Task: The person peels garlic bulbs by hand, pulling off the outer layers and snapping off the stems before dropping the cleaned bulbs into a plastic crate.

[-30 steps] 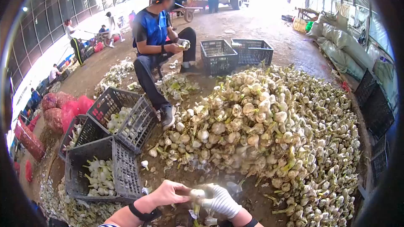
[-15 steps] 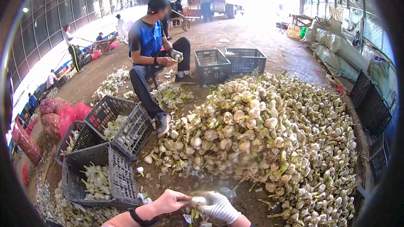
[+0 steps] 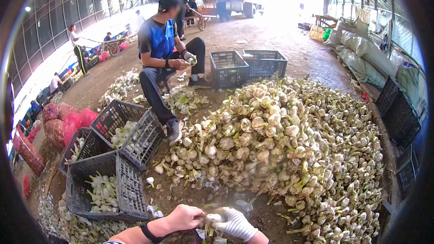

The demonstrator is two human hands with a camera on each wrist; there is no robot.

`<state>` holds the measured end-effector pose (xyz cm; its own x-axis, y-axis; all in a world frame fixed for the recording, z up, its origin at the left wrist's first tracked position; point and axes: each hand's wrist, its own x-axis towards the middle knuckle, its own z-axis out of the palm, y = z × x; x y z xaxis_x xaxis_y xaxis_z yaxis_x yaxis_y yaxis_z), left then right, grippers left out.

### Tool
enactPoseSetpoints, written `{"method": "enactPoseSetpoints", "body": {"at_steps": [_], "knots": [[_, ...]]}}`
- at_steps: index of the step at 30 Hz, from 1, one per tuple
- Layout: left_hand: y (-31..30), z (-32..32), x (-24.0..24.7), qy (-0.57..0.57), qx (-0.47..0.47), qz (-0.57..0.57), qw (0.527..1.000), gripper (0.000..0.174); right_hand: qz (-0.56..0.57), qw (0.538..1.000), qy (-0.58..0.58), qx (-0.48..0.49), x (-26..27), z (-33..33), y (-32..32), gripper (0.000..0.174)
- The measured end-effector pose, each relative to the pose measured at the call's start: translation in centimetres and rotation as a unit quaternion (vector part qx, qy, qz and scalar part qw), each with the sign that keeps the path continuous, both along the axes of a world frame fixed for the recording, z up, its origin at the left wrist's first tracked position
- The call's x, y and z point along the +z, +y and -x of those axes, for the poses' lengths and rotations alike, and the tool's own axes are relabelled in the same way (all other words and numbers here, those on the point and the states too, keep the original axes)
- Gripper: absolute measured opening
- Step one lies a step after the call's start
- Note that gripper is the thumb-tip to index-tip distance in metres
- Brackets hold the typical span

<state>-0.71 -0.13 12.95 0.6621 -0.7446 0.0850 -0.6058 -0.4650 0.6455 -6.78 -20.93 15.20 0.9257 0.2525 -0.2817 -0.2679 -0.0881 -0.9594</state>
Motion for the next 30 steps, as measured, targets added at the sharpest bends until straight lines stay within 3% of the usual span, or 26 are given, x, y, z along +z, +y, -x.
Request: {"method": "enactPoseSetpoints", "body": {"at_steps": [2, 4, 5, 7, 8, 10, 11, 14, 15, 18, 20, 22, 26, 28, 30], "knots": [[0.0, 0.0, 0.2, -0.003, 0.001, 0.014, 1.0, 0.013, -0.015, 1.0, 0.012, 0.007, 0.2, 0.0, -0.1, 0.04], [-0.1, -0.1, 1.0, 0.058, 0.014, 0.05, 0.997, 0.013, -0.116, 0.992, 0.052, 0.011, 0.0, 0.0, -0.3, 0.046], [-0.1, -0.2, 0.8, 0.058, 0.015, 0.05, 0.997, 0.013, -0.116, 0.992, 0.052, 0.012, -0.6, 0.0, -0.6, 0.046], [0.0, -0.6, 0.1, 0.065, 0.047, 0.073, 0.994, 0.012, -0.249, 0.963, 0.097, 0.039, -2.1, 0.0, -1.0, 0.05], [0.0, -0.7, 0.0, 0.065, 0.048, 0.074, 0.994, 0.012, -0.249, 0.963, 0.098, 0.039, -1.8, 0.0, -1.0, 0.05], [0.0, -0.7, -0.1, 0.309, 0.177, 0.182, 0.916, 0.014, -0.245, 0.962, 0.11, 0.04, -0.7, -0.1, -0.9, 0.052], [0.1, -1.0, 1.2, 0.391, 0.183, 0.14, 0.891, 0.022, -0.243, 0.965, 0.096, 0.009, -0.2, -0.2, -0.5, 0.049], [-0.2, -0.2, 1.5, 0.381, 0.098, 0.19, 0.899, 0.031, -0.152, 0.988, 0.032, -0.003, 0.2, -0.3, -0.1, 0.047], [0.1, -0.4, 1.1, 0.354, 0.066, 0.118, 0.925, 0.033, -0.064, 0.998, 0.016, 0.012, 0.1, -0.3, 0.1, 0.044], [0.3, -0.6, 2.0, 0.382, 0.058, 0.057, 0.921, 0.033, -0.008, 0.999, -0.022, 0.04, 0.2, -0.5, 0.2, 0.043], [0.6, -0.9, 1.3, 0.425, 0.062, 0.07, 0.901, 0.032, -0.015, 0.999, 0.028, 0.032, 0.4, -0.4, 0.2, 0.043], [0.8, -1.1, 0.8, 0.519, 0.11, 0.056, 0.846, 0.032, -0.085, 0.992, 0.084, 0.035, 0.1, -0.3, -0.1, 0.045], [0.9, -0.4, 1.7, 0.518, 0.096, 0.13, 0.84, 0.03, -0.137, 0.989, 0.047, 0.016, -0.9, -0.4, -0.2, 0.045], [0.9, -0.1, 0.7, 0.439, 0.069, 0.142, 0.884, 0.029, -0.119, 0.988, 0.091, 0.022, -0.3, -0.5, 0.0, 0.046], [0.4, -0.1, 2.2, 0.414, 0.086, 0.118, 0.898, 0.026, -0.089, 0.993, 0.069, 0.028, 0.0, -0.5, 0.3, 0.046]]}}
